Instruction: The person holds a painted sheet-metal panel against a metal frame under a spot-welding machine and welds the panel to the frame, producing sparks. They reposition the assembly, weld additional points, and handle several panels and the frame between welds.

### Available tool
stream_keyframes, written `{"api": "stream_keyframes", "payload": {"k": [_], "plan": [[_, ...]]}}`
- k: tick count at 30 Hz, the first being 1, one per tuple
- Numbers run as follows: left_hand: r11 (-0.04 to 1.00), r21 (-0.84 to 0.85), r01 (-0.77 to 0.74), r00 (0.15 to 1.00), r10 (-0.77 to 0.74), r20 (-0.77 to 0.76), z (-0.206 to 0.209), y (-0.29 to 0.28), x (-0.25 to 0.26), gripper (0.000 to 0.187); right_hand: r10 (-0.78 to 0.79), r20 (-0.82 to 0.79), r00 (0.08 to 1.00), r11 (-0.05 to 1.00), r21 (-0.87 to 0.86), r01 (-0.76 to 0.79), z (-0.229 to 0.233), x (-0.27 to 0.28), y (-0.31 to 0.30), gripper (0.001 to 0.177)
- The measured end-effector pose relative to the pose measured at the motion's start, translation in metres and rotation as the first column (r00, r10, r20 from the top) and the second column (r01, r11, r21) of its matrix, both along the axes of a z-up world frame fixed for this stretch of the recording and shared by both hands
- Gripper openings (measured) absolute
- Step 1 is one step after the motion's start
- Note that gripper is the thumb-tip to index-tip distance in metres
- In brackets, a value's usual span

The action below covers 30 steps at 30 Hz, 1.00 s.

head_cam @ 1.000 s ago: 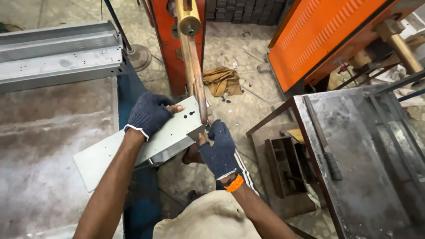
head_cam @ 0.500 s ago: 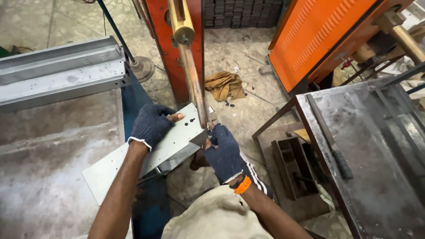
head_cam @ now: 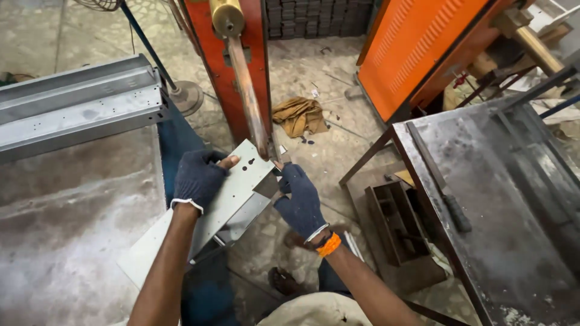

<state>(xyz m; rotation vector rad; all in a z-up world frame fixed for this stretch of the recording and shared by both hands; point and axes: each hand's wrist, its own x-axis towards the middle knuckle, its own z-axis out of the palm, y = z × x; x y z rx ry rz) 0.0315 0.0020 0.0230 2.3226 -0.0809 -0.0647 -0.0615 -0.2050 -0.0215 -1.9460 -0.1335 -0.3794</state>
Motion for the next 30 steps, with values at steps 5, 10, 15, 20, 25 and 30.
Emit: {"api": "stream_keyframes", "payload": {"k": [5,10,15,20,25,30], "plan": [[0.991,-0.116,-0.073,0.997,0.071,-0.016,-0.004,-0.003,-0.021,0.035,0.012,-0.006,1.000,1.000,0.026,-0.012,-0.007,-0.001,-0.002,0.065],[0.962,-0.228,-0.148,0.989,0.139,-0.057,-0.005,-0.008,-0.047,0.038,-0.029,0.016,0.999,0.996,0.083,0.027,-0.007,-0.005,-0.007,0.057],[0.962,-0.231,-0.148,0.980,0.173,0.094,0.004,-0.025,-0.073,0.040,-0.068,0.210,0.975,0.998,0.016,0.066,0.011,-0.016,-0.019,0.028],[0.935,-0.295,-0.199,0.976,0.217,0.032,0.004,-0.032,-0.093,0.040,-0.082,0.066,0.994,0.997,-0.008,0.083,0.016,-0.036,-0.033,0.020],[0.932,-0.287,-0.221,0.965,0.251,0.075,-0.008,-0.036,-0.114,0.047,-0.051,0.183,0.982,0.995,-0.074,0.066,0.012,-0.057,-0.041,0.022],[0.908,-0.381,-0.177,0.966,0.235,0.111,-0.013,-0.052,-0.131,0.050,-0.142,0.099,0.985,0.987,-0.056,0.148,0.013,-0.084,-0.055,0.035]]}}
